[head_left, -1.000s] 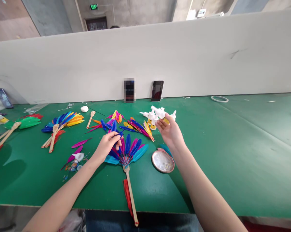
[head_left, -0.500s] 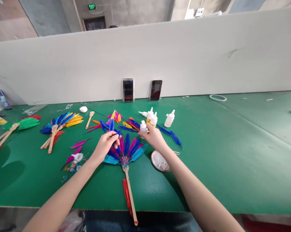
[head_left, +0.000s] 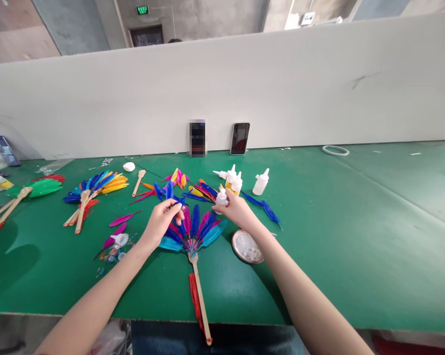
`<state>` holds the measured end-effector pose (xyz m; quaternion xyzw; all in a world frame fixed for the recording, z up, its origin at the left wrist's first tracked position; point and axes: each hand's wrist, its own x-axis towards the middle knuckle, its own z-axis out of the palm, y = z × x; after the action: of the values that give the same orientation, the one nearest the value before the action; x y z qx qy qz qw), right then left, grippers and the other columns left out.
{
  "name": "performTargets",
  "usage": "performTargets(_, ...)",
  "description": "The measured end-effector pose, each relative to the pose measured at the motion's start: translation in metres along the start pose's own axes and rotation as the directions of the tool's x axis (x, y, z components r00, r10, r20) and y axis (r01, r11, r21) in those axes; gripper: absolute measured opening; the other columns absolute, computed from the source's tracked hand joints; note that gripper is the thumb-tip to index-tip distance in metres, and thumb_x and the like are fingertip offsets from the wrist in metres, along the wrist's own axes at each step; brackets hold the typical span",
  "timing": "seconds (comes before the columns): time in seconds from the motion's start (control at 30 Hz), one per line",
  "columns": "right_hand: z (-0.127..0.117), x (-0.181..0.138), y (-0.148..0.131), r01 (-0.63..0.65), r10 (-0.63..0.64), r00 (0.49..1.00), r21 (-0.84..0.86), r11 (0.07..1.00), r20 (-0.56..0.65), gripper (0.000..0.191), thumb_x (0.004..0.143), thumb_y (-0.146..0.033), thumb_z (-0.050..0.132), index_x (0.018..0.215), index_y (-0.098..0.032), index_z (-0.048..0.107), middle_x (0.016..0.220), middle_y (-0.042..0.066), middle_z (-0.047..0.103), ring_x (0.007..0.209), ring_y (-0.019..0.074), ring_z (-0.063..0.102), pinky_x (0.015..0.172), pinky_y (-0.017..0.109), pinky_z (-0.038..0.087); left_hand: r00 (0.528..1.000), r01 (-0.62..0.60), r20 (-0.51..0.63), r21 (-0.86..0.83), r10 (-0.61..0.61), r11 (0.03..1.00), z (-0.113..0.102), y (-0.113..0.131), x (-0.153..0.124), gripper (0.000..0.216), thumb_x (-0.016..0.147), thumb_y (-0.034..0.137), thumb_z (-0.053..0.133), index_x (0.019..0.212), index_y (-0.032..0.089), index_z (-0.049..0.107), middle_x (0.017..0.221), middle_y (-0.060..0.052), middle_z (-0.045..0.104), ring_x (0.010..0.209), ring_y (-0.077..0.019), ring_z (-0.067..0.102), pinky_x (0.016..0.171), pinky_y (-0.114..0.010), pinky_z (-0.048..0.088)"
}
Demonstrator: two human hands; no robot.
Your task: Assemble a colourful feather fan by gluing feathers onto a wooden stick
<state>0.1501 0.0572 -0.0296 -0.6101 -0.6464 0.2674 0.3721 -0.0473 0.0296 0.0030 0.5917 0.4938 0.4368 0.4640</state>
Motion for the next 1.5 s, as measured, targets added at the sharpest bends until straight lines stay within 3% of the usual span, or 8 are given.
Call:
performTargets(0.2,-0.008,0.005,0.004,0.089,-0.058,0.981,0.159,0.983,-0.187,0.034,0.054,-0.038,0.068,0.076,-0.018,0.053,0.078,0.005,0.052,0.074,0.0192,0.051,0.070,0.036,0.041,1.000,0.021,-0.018,0.000,-0.021,1.000,0.001,0.003,-0.001,0.018,0.073,0.030,0.050,0.064,0.015,0.055,0.057,0.001,0.060,0.049,-0.0097,0.052,0.061,-0.025,0.041)
performTargets(0.37,-0.014,-0.008,-0.016,0.258,-0.247,0.836,-0.047,0.965,-0.490,0.029,0.075,-0.034,0.051,0.096,-0.016,0.054,0.077,0.006,0.049,0.075,0.0189,0.048,0.072,0.035,0.040,0.998,0.062,-0.021,-0.011,-0.062,0.998,0.001,0.004,-0.001,0.016,0.073,0.028,0.050,0.067,0.015,0.058,0.057,0.001,0.062,0.055,-0.0116,0.056,0.066,-0.025,0.042)
performTargets(0.57,0.013,-0.030,-0.039,0.540,-0.597,0.797,-0.336,0.772,-0.089,0.036,0.083,-0.016,0.035,0.110,-0.024,0.056,0.069,0.004,0.054,0.057,0.0132,0.049,0.054,0.024,0.039,0.989,0.096,0.103,0.062,-0.102,0.993,0.002,0.001,-0.001,0.021,0.073,0.034,0.050,0.067,0.015,0.059,0.048,0.002,0.059,0.046,-0.0115,0.051,0.049,-0.022,0.036)
performTargets(0.7,0.028,-0.034,-0.040,0.616,-0.637,0.764,-0.403,0.677,0.099,0.042,0.079,-0.009,0.037,0.117,-0.022,0.052,0.076,0.006,0.060,0.061,0.0145,0.054,0.054,0.025,0.042,0.990,0.050,0.128,0.055,-0.057,0.997,0.003,0.003,-0.002,0.017,0.072,0.031,0.051,0.067,0.016,0.058,0.047,0.003,0.057,0.048,-0.0124,0.052,0.052,-0.023,0.038)
performTargets(0.87,0.030,-0.036,-0.038,0.612,-0.614,0.782,-0.324,0.722,0.109,0.043,0.078,-0.006,0.033,0.115,-0.015,0.052,0.088,0.010,0.064,0.072,0.0178,0.060,0.061,0.028,0.048,0.985,0.027,0.168,0.116,-0.046,0.993,0.003,0.003,-0.003,0.020,0.074,0.034,0.049,0.067,0.017,0.056,0.048,0.003,0.057,0.050,-0.0130,0.051,0.053,-0.023,0.038)
performTargets(1.03,0.026,-0.034,-0.037,0.522,-0.544,0.836,-0.204,0.828,-0.073,0.045,0.077,-0.005,0.032,0.115,-0.020,0.051,0.098,0.009,0.063,0.087,0.0196,0.059,0.071,0.032,0.049,0.996,-0.086,0.063,0.288,0.070,0.954,-0.001,0.001,0.000,0.026,0.078,0.037,0.041,0.072,0.017,0.056,0.058,0.001,0.058,0.055,-0.0139,0.053,0.055,-0.023,0.038)
performTargets(1.27,0.021,-0.032,-0.035,0.414,-0.433,0.873,-0.128,0.901,-0.223,0.040,0.073,-0.006,0.035,0.106,-0.019,0.053,0.087,0.008,0.061,0.075,0.0195,0.058,0.068,0.034,0.048,0.996,-0.037,-0.016,0.833,0.092,0.552,-0.020,-0.002,0.010,0.025,0.081,0.029,0.033,0.080,0.022,0.057,0.050,0.001,0.052,0.047,-0.0162,0.049,0.047,-0.024,0.025)
performTargets(1.5,0.020,-0.033,-0.036,0.435,-0.443,0.861,-0.090,0.896,-0.249,0.039,0.071,-0.006,0.034,0.104,-0.020,0.050,0.082,0.005,0.058,0.071,0.0175,0.056,0.070,0.032,0.045,1.000,0.009,-0.006,0.959,-0.011,0.283,-0.022,-0.005,0.012,0.029,0.083,0.035,0.031,0.077,0.023,0.057,0.059,-0.003,0.061,0.056,-0.0197,0.058,0.045,-0.023,0.021)
